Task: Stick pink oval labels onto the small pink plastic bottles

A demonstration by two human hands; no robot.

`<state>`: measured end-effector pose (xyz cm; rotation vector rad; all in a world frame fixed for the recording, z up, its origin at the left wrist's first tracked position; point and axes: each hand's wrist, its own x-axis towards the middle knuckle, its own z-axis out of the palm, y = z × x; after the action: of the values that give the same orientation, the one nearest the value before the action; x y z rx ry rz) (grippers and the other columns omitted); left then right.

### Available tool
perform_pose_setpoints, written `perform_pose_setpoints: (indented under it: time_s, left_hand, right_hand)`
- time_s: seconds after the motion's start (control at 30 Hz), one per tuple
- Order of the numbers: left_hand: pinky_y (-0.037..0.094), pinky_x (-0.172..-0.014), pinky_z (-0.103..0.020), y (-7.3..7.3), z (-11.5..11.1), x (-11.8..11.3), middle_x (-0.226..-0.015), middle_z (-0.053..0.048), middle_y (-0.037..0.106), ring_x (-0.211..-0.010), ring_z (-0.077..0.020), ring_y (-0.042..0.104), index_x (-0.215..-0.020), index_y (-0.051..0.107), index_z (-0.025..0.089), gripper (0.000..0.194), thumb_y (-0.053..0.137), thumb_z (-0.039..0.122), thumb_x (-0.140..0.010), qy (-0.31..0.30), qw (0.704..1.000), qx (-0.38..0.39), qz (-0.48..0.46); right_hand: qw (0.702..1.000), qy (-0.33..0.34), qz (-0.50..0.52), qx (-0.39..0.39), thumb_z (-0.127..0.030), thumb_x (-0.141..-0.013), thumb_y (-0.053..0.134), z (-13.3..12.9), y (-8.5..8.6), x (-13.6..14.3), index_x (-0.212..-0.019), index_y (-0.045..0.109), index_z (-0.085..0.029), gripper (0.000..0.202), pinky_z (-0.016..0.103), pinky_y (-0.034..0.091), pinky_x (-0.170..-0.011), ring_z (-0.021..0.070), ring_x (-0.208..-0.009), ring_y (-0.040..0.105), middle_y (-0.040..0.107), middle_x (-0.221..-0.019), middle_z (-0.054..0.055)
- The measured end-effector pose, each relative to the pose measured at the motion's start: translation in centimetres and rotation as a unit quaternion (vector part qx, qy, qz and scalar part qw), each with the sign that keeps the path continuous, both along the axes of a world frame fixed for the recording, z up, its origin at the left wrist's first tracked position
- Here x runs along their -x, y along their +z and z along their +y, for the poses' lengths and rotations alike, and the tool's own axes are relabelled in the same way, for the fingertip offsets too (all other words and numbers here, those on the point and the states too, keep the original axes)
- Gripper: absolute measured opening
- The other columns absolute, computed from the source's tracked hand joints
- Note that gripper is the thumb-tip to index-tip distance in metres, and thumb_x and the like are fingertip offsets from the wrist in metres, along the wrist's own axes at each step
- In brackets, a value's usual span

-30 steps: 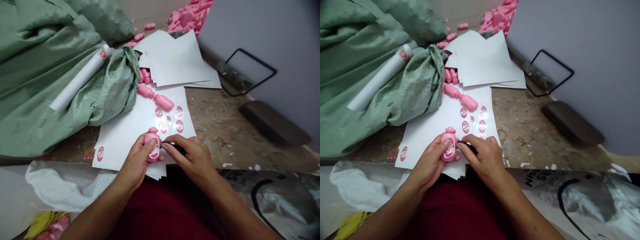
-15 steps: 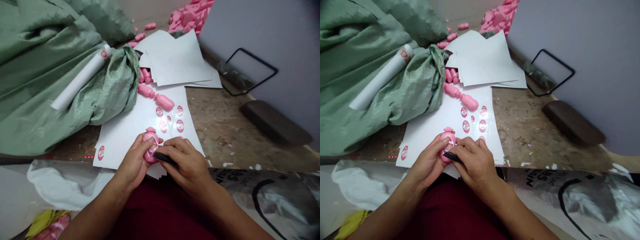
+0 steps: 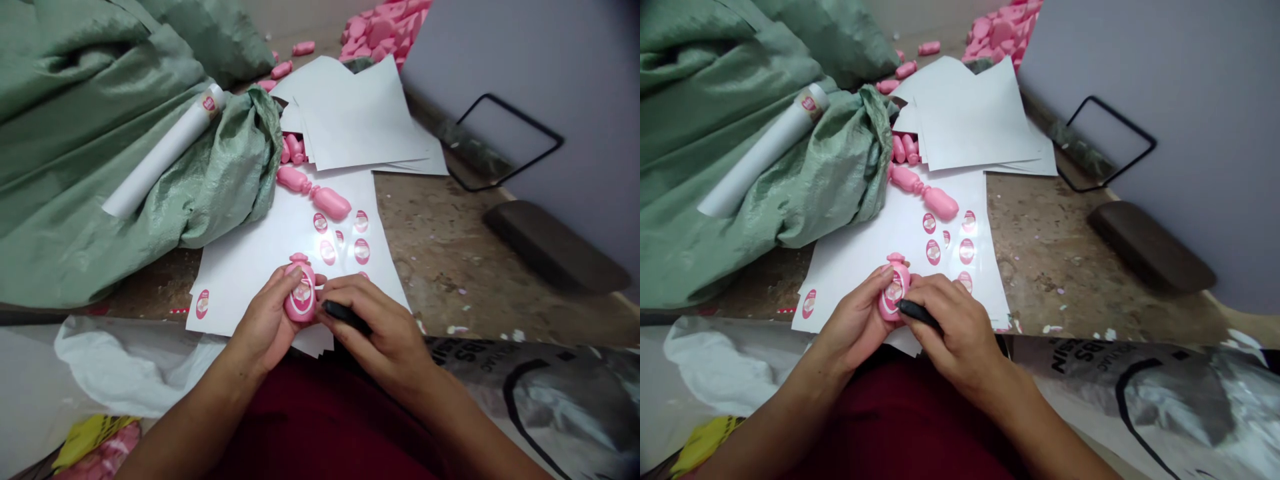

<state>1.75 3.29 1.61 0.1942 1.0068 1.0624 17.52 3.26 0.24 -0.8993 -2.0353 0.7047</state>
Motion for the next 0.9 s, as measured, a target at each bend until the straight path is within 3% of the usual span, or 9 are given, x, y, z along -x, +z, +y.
perform_pose_setpoints:
  time_s: [0.13,0.27,0.43,0.57,0.9]
  left_hand:
    - [0.049,-0.058,-0.023,0.35,0.11,0.03,-0.085,-0.006,0.069,-0.067,-0.0136,0.063,-0.105,0.062,0.016,0.016,0.051,0.026,-0.098,0.004,0.999,0.034,0.005]
    - [0.051,-0.063,-0.026,0.7,0.18,-0.14,-0.083,-0.006,0.069,-0.067,-0.0146,0.064,-0.102,0.064,0.016,0.02,0.046,0.025,-0.1,0.005,0.998,0.054,-0.025]
    - [0.052,-0.069,-0.023,0.37,-0.11,-0.2,-0.087,-0.004,0.069,-0.074,-0.0121,0.064,-0.097,0.068,0.014,0.018,0.051,0.021,-0.099,0.002,0.999,0.02,-0.048]
    - [0.052,-0.071,-0.02,0.07,-0.37,-0.21,-0.083,-0.003,0.064,-0.075,-0.0098,0.061,-0.095,0.069,0.012,0.019,0.052,0.02,-0.099,0.008,0.998,-0.009,-0.063]
    - [0.051,-0.061,-0.021,0.31,-0.22,0.11,-0.083,-0.003,0.061,-0.068,-0.0105,0.059,-0.099,0.069,0.013,0.017,0.058,0.026,-0.095,-0.027,0.995,0.016,-0.094]
  right_hand:
    - [1.0,0.005,-0.017,0.009,-0.012,-0.094,0.056,-0.01,0.08,-0.1,-0.111,0.064,-0.022,0.021,0.03,0.052,-0.071,0.0177,-0.08,0.067,0.072,-0.089,0.004]
    - [0.998,0.007,-0.063,-0.018,-0.014,-0.095,0.053,0.23,-0.22,0.06,-0.1,0.065,-0.02,0.014,0.031,0.048,-0.068,0.0184,-0.074,0.064,0.07,-0.083,0.004]
    - [0.996,0.003,-0.083,-0.028,-0.013,-0.095,0.052,0.29,-0.48,0.36,-0.095,0.061,-0.02,0.012,0.032,0.043,-0.067,0.0186,-0.072,0.06,0.066,-0.081,0.003]
    - [0.998,0.024,-0.049,0.015,-0.012,-0.095,0.05,0.22,-0.53,0.27,-0.096,0.056,-0.021,0.011,0.03,0.044,-0.068,0.0181,-0.075,0.059,0.065,-0.084,0.003]
    - [0.99,0.042,0.059,0.123,-0.015,-0.096,0.052,0.44,-0.06,0.13,-0.092,0.054,-0.023,0.009,0.026,0.046,-0.064,0.0148,-0.073,0.057,0.06,-0.082,0.0]
